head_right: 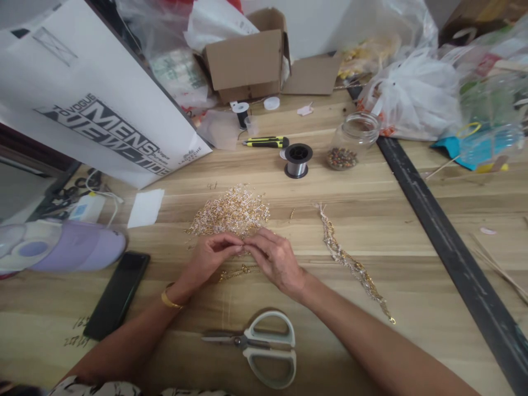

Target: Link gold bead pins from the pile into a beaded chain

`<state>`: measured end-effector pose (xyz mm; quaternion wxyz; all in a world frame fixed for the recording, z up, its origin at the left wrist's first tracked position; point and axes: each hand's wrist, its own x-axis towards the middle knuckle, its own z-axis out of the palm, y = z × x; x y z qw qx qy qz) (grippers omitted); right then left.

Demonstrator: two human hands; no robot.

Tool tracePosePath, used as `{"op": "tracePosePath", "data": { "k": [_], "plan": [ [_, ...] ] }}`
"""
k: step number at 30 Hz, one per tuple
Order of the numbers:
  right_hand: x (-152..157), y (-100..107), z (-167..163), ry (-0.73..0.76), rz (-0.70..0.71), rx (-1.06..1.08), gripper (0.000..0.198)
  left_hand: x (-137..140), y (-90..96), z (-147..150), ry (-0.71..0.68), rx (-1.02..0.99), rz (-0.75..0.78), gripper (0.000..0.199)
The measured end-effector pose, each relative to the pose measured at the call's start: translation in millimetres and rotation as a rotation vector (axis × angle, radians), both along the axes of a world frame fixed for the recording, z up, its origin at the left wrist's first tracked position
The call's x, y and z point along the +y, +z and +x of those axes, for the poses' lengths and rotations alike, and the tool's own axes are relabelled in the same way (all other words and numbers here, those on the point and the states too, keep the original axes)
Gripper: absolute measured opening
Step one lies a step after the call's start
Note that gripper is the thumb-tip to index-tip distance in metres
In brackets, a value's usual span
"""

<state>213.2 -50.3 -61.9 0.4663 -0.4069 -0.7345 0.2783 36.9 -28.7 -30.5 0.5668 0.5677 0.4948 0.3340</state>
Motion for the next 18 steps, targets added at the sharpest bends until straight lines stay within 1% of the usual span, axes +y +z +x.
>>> {"op": "tracePosePath", "data": {
  "k": [4, 9, 14, 16, 18],
  "plan": [
    [0.0, 2.2, -0.5, -0.012, 0.009, -0.018, 0.015, -0.1, -1.1, -1.1, -0.01, 0.002, -0.004, 0.007],
    [-1.1, 1.6, -1.7, -0.045, -0.011, -0.002, 0.019, 0.9, -1.6, -2.2, -0.01, 0.002, 0.002, 0.01],
    [-1.5, -0.1, -1.9, -0.049, -0.003, 0.021, 0.012, 2.5, 0.7, -1.6, 0.018, 0.003, -0.018, 0.014],
    [-0.9, 1.3, -1.4, -0.035, 0.008, 0.014, 0.007, 2.6, 2.2, -1.3, 0.028, 0.005, -0.028, 0.014],
    [-0.2, 3.4, -0.8, -0.008, 0.01, 0.011, 0.007, 2.6, 3.2, -1.1, 0.034, 0.004, -0.038, 0.014]
  ]
}}
